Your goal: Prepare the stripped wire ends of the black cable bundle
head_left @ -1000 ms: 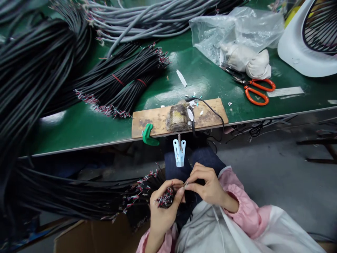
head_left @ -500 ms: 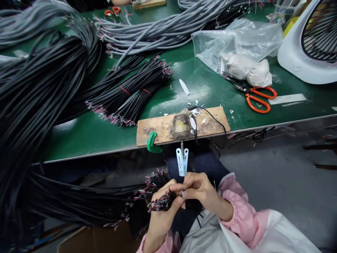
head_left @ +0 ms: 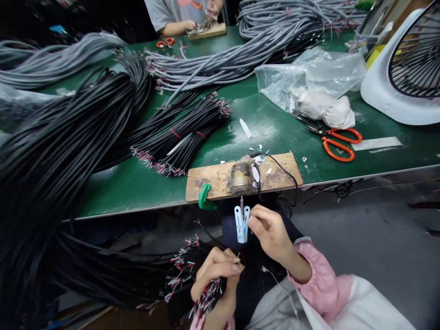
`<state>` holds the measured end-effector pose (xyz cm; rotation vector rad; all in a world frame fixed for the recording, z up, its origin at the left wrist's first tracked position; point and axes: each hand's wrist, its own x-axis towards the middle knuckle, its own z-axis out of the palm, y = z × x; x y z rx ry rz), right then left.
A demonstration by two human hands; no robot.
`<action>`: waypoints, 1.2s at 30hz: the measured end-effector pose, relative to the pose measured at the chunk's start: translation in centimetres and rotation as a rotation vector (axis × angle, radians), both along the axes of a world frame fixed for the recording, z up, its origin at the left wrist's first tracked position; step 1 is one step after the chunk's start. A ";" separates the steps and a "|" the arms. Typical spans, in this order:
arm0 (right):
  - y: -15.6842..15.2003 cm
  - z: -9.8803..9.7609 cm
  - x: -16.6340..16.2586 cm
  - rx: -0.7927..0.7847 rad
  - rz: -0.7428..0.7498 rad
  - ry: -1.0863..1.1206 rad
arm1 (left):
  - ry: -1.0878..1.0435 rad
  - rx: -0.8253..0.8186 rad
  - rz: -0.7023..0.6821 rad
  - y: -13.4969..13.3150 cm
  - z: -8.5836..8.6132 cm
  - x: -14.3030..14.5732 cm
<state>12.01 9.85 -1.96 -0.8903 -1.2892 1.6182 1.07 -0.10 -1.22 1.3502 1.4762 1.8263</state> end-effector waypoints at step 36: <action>-3.6 -3.9 2.0 -0.185 0.364 0.107 | -0.191 -0.556 0.015 -1.0 -0.5 -1.1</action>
